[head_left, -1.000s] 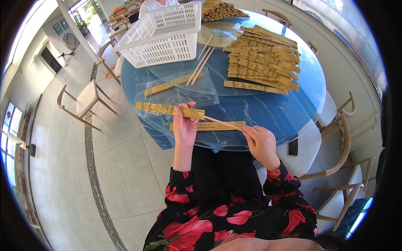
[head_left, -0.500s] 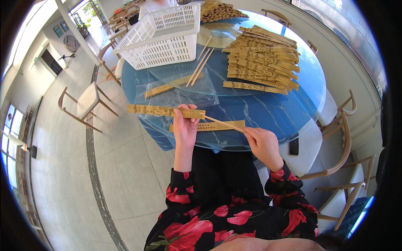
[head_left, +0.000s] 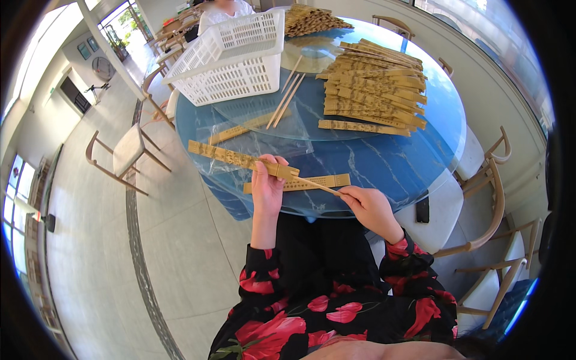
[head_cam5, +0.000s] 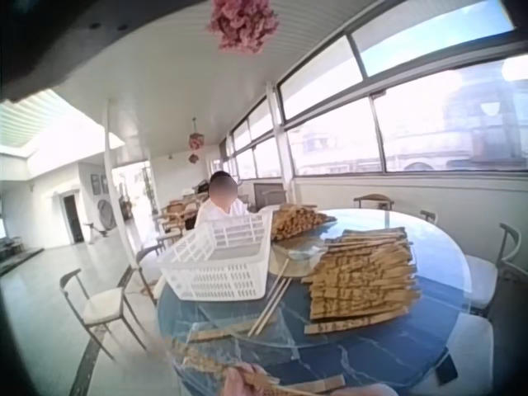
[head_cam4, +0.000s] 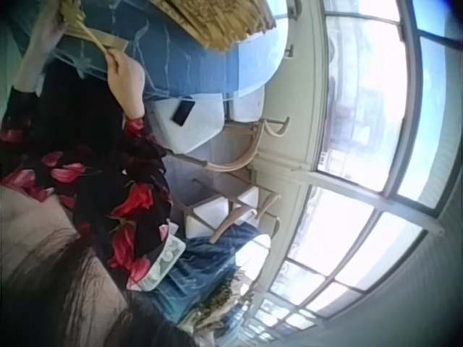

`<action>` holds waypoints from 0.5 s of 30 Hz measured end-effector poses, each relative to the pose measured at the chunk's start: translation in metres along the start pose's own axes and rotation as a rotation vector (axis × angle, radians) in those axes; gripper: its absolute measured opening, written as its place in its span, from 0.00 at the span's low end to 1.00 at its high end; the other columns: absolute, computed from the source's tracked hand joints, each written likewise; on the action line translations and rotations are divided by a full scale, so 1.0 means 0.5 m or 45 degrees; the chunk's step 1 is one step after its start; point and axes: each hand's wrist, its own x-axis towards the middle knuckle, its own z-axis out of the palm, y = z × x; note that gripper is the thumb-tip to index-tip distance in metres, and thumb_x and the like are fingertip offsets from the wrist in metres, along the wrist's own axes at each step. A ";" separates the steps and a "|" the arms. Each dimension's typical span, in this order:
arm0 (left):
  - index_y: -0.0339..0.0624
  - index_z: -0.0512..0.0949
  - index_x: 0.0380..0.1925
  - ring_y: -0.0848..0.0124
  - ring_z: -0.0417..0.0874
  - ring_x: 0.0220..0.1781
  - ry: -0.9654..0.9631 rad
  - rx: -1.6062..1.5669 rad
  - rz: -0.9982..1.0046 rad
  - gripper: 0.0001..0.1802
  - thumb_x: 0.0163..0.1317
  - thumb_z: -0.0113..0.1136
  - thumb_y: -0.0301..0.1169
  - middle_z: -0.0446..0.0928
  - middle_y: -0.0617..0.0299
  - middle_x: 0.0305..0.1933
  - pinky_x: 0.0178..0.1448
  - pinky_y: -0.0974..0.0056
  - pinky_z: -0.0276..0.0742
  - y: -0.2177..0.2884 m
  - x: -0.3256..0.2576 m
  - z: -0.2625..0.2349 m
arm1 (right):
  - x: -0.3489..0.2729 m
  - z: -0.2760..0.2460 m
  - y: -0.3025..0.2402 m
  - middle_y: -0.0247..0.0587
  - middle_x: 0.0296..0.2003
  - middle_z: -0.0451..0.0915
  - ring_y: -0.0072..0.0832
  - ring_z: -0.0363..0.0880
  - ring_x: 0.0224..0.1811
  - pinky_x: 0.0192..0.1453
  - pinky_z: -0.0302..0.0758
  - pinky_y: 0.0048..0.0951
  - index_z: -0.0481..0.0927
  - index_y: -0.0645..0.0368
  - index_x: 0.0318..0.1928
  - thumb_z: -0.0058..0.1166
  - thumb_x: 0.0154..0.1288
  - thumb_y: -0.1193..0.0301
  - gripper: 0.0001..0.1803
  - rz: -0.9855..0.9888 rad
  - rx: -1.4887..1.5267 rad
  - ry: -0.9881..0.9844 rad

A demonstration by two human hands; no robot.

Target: The person inserts thin wooden sticks into pre-cut slots on flat bamboo strips at a round table. She repeatedly picks up a strip, aligns a stick, and pushes it into place, then sets the assembled piece aside. Another person is visible across the table also handling similar items.

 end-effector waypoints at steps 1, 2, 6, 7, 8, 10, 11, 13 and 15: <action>0.42 0.71 0.44 0.76 0.68 0.31 -0.020 0.009 -0.010 0.19 0.78 0.41 0.47 0.75 0.56 0.41 0.38 0.71 0.69 -0.001 0.001 0.001 | 0.005 0.004 -0.007 0.46 0.26 0.80 0.48 0.79 0.30 0.32 0.71 0.42 0.81 0.55 0.46 0.55 0.69 0.67 0.10 0.058 -0.050 -0.076; 0.43 0.71 0.44 0.77 0.68 0.31 -0.036 0.027 -0.013 0.19 0.79 0.41 0.47 0.75 0.56 0.41 0.38 0.72 0.69 0.001 0.001 -0.002 | 0.010 0.017 -0.010 0.46 0.25 0.80 0.47 0.79 0.30 0.32 0.71 0.43 0.79 0.55 0.47 0.55 0.69 0.66 0.10 0.028 -0.046 -0.063; 0.44 0.70 0.43 0.78 0.66 0.30 -0.057 0.090 -0.054 0.18 0.79 0.39 0.46 0.75 0.58 0.39 0.37 0.73 0.69 -0.001 0.002 -0.005 | 0.038 0.089 -0.015 0.47 0.22 0.78 0.48 0.79 0.27 0.28 0.70 0.46 0.73 0.54 0.50 0.54 0.70 0.65 0.12 -0.069 -0.085 0.043; 0.44 0.70 0.43 0.78 0.66 0.30 -0.052 0.106 -0.068 0.18 0.79 0.39 0.46 0.75 0.58 0.38 0.37 0.73 0.68 -0.003 0.003 -0.003 | 0.051 0.102 -0.026 0.47 0.22 0.78 0.48 0.79 0.26 0.28 0.70 0.47 0.72 0.54 0.50 0.54 0.70 0.65 0.12 -0.063 -0.103 0.061; 0.44 0.70 0.43 0.78 0.66 0.30 -0.044 0.128 -0.081 0.18 0.79 0.39 0.46 0.75 0.58 0.38 0.36 0.73 0.68 -0.003 0.004 -0.002 | 0.064 0.116 -0.037 0.47 0.21 0.78 0.49 0.79 0.25 0.27 0.69 0.47 0.72 0.54 0.50 0.53 0.70 0.65 0.12 -0.062 -0.115 0.079; 0.44 0.70 0.43 0.79 0.66 0.30 -0.037 0.163 -0.117 0.18 0.80 0.39 0.46 0.75 0.59 0.38 0.36 0.74 0.68 -0.003 0.004 -0.003 | 0.086 0.146 -0.056 0.49 0.21 0.77 0.50 0.79 0.24 0.26 0.70 0.48 0.71 0.55 0.50 0.53 0.70 0.65 0.13 -0.072 -0.151 0.123; 0.44 0.70 0.43 0.79 0.66 0.30 -0.034 0.173 -0.131 0.18 0.80 0.39 0.46 0.75 0.59 0.38 0.35 0.74 0.68 -0.003 0.004 -0.006 | 0.097 0.161 -0.063 0.49 0.21 0.78 0.50 0.79 0.25 0.26 0.70 0.48 0.71 0.55 0.50 0.53 0.70 0.65 0.13 -0.090 -0.147 0.139; 0.44 0.70 0.44 0.79 0.66 0.29 -0.030 0.168 -0.149 0.17 0.80 0.39 0.46 0.75 0.60 0.38 0.35 0.74 0.68 -0.003 0.006 -0.011 | 0.104 0.167 -0.070 0.50 0.24 0.79 0.51 0.79 0.27 0.29 0.71 0.49 0.71 0.57 0.51 0.52 0.70 0.66 0.13 -0.076 -0.139 0.081; 0.45 0.70 0.44 0.80 0.66 0.29 0.002 0.155 -0.133 0.17 0.79 0.40 0.46 0.73 0.62 0.37 0.33 0.75 0.68 0.001 0.003 -0.008 | 0.094 0.154 -0.070 0.49 0.25 0.79 0.50 0.80 0.29 0.31 0.72 0.49 0.71 0.57 0.51 0.53 0.70 0.65 0.14 -0.139 -0.086 0.091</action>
